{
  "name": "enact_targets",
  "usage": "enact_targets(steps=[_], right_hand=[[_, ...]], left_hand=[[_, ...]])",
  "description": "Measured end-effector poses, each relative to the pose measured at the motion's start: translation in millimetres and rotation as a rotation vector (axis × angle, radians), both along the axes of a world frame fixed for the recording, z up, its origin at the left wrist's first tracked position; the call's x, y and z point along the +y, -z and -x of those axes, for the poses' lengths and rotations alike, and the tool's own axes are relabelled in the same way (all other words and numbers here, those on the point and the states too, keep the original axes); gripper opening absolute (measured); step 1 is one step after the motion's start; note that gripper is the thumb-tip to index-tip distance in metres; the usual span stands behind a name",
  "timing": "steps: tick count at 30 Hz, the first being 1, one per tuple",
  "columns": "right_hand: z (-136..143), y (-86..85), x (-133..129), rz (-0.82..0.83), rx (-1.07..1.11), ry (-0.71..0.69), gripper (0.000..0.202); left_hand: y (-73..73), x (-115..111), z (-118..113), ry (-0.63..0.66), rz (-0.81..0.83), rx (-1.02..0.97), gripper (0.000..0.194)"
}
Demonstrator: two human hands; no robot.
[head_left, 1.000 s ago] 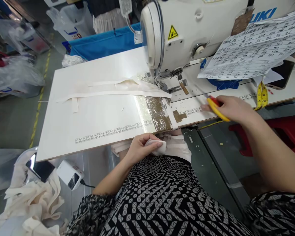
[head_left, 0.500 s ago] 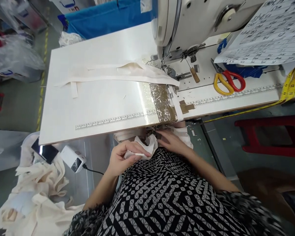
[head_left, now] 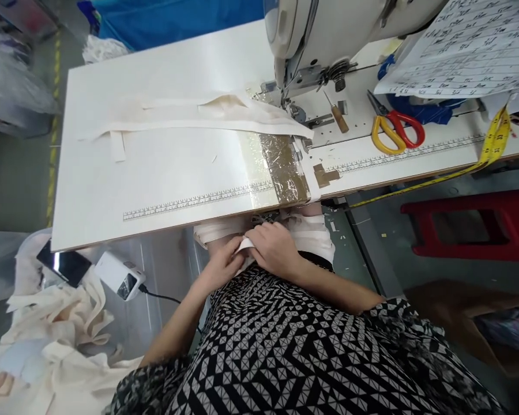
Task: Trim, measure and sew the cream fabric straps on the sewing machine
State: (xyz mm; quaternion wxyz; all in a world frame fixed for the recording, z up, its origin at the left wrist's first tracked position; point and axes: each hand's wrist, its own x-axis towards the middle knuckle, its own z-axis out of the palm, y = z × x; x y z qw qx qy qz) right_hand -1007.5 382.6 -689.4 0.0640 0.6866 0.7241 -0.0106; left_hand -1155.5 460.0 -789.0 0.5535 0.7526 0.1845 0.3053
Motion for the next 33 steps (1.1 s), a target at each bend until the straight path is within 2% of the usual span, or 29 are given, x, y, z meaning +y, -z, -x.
enact_targets(steps=[2, 4, 7, 9, 11, 14, 17, 20, 23, 25, 26, 27, 30, 31, 33], right_hand=[[1.8, -10.6, 0.7, -0.056, -0.063, -0.012, 0.029], [-9.4, -12.6, 0.3, -0.065, -0.117, 0.063, 0.037], [-42.1, -2.0, 0.6, -0.06, -0.186, 0.19, 0.047], [-65.4, 9.3, 3.5, -0.082, -0.21, 0.21, 0.049], [-84.6, 19.7, 7.9, -0.106, -0.223, 0.216, 0.048], [-105.0, 27.0, 11.5, -0.13, -0.243, 0.234, 0.044], [-123.3, 22.9, 4.7, -0.163, -0.268, 0.283, 0.04], [-145.0, 14.9, -9.4, -0.195, -0.291, 0.358, 0.034], [-163.9, 9.8, -21.5, -0.189, -0.287, 0.38, 0.03], [-168.8, 7.1, -27.9, -0.187, -0.269, 0.354, 0.028], [-168.0, 5.4, -31.5, -0.191, -0.259, 0.334, 0.028], [-164.9, 3.3, -35.5, -0.196, -0.25, 0.314, 0.029], [-144.6, -5.5, -50.4, -0.211, -0.237, 0.213, 0.03], [-135.8, -9.1, -55.5, -0.236, -0.249, 0.131, 0.029], [-119.0, -16.6, -63.8, -0.342, -0.282, -0.083, 0.023]], left_hand=[[23.4, 4.8, -0.6, -0.125, -0.066, 0.062, 0.035], [47.2, 15.8, 12.3, -0.356, -0.153, 0.161, 0.033], [73.7, 37.1, 35.8, -0.676, -0.295, 0.293, 0.032], [84.2, 51.9, 40.3, -0.774, -0.329, 0.349, 0.034], [91.3, 66.6, 32.1, -0.822, -0.306, 0.369, 0.036], [101.7, 85.1, 6.1, -0.835, -0.194, 0.368, 0.036], [113.9, 93.8, -14.2, -0.77, -0.101, 0.369, 0.037], [120.0, 89.2, -15.8, -0.759, -0.067, 0.356, 0.046], [108.4, 70.0, -9.7, -0.809, -0.055, 0.304, 0.043], [89.3, 49.5, -11.6, -0.808, -0.066, 0.243, 0.036], [76.9, 37.8, -15.6, -0.764, -0.061, 0.177, 0.033], [63.0, 26.2, -21.8, -0.686, -0.048, 0.092, 0.03], [17.0, -1.1, -49.3, -0.275, 0.049, -0.244, 0.03], [1.9, -5.5, -59.9, -0.164, 0.06, -0.311, 0.032], [-24.5, -6.6, -80.6, -0.023, 0.025, -0.365, 0.036]])
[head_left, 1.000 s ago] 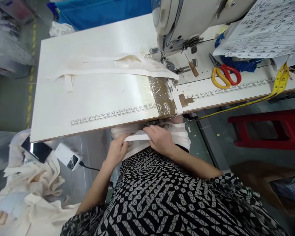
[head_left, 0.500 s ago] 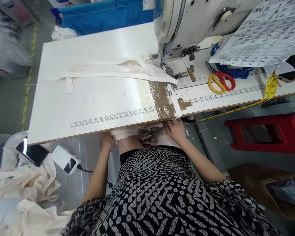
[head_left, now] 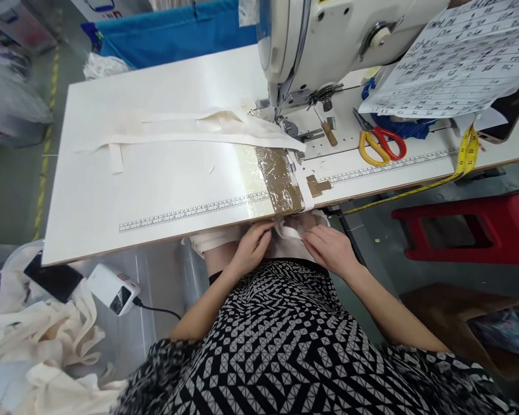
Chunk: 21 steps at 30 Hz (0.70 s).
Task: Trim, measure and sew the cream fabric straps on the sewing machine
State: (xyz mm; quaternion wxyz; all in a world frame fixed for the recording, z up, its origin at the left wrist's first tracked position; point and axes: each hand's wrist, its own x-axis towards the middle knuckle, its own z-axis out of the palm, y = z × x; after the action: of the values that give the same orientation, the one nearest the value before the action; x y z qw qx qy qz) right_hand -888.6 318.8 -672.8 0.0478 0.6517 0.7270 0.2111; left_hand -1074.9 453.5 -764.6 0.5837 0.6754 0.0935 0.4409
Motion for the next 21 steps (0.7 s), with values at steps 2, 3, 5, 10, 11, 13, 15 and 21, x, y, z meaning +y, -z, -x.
enact_targets(steps=[2, 3, 5, 10, 11, 13, 15, 21], right_hand=[[12.5, -7.1, -3.8, -0.109, -0.046, -0.198, 0.017], [16.5, -10.2, -3.9, -0.152, -0.048, -0.248, 0.015], [20.4, -15.1, -1.1, -0.188, -0.033, -0.266, 0.015], [27.5, -21.6, 7.1, -0.249, 0.092, -0.193, 0.017], [32.2, -21.8, 6.3, -0.296, 0.153, -0.173, 0.017], [45.8, -20.4, 1.9, -0.347, 0.318, -0.141, 0.015], [61.9, -15.9, -3.2, -0.282, 0.463, -0.126, 0.012], [87.8, 6.7, 7.8, -0.245, 0.474, -0.064, 0.015]], left_hand=[[-18.1, 6.3, -16.9, 0.138, -0.099, 0.016, 0.038], [-23.4, 10.5, -23.0, 0.23, -0.146, 0.046, 0.04], [-27.1, 17.6, -29.6, 0.423, -0.172, 0.125, 0.041], [-16.0, 15.5, -18.8, 0.59, 0.226, 0.134, 0.038], [-14.3, 11.9, -14.4, 0.543, 0.292, 0.099, 0.039], [-13.6, 3.0, -5.7, 0.433, 0.356, 0.023, 0.047], [-16.6, -5.9, 1.9, 0.338, 0.363, -0.063, 0.046], [-35.8, -20.9, 24.6, 0.358, 0.113, -0.232, 0.055]])
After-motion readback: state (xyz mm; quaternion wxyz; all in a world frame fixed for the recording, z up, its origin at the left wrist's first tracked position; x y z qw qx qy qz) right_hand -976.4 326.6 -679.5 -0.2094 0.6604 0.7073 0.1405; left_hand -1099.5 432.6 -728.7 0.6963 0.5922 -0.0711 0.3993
